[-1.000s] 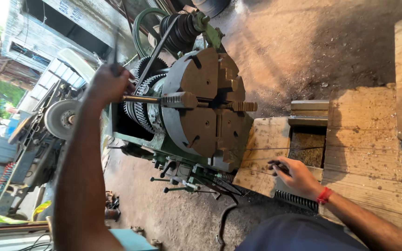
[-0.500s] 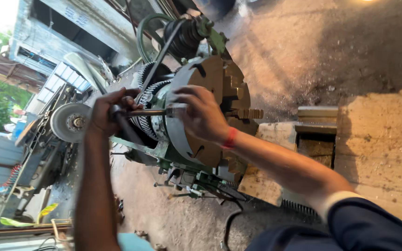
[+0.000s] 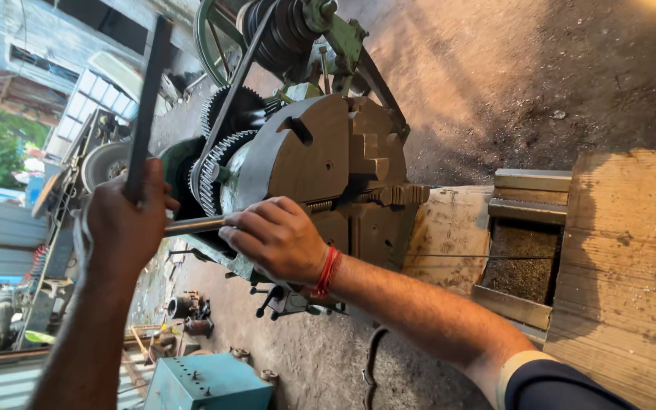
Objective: The person uses a T-handle wrench to tighten bolts on a large green industrial machine, repeatedly rotating the handle and repositioning it to secure the components.
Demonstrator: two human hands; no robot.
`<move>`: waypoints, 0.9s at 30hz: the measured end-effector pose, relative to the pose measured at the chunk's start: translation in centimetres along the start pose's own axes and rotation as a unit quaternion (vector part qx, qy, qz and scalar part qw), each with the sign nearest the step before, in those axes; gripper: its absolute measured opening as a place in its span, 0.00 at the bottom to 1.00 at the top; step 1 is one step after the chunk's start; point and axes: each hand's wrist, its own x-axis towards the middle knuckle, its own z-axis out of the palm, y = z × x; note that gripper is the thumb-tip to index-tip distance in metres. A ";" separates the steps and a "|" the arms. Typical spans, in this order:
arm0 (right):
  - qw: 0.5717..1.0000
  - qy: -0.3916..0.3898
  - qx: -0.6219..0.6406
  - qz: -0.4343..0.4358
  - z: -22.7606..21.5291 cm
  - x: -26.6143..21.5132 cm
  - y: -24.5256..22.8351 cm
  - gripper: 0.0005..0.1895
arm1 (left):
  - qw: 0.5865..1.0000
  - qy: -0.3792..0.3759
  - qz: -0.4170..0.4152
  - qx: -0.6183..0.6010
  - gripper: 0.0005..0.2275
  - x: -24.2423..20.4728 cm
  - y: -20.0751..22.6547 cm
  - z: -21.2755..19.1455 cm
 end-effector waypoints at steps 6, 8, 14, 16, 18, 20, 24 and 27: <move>1.000 -0.019 0.017 0.007 -0.6 0.1 0.2 0.08 | 0.999 0.027 -0.008 -0.034 0.19 -1.0 0.3 0.4; 0.999 -0.027 0.030 -0.002 -0.8 0.3 0.4 0.07 | 0.996 0.086 0.029 -0.001 0.17 -1.7 0.2 0.4; 0.996 -0.027 0.055 -0.071 -0.7 1.1 1.8 0.05 | 0.964 0.210 0.142 0.084 0.10 -1.5 0.0 0.8; 0.994 -0.030 0.044 -0.093 -0.2 1.4 2.0 0.03 | 0.972 0.187 0.141 0.020 0.07 -0.8 -0.3 0.9; 0.994 -0.018 0.037 -0.097 0.3 1.7 2.3 0.03 | 0.956 0.222 0.184 0.061 0.05 0.0 -0.7 1.2; 0.995 -0.023 0.034 -0.087 0.6 2.0 2.7 0.03 | 0.945 0.242 0.197 0.101 0.06 1.2 -0.8 1.5; 0.997 -0.057 0.018 -0.053 0.1 2.6 3.2 0.08 | 0.907 0.313 0.200 0.197 0.09 3.8 -0.7 2.6; 0.996 -0.085 0.015 -0.023 -0.5 3.9 3.9 0.07 | 0.916 0.307 0.233 0.110 0.08 7.1 -0.2 3.8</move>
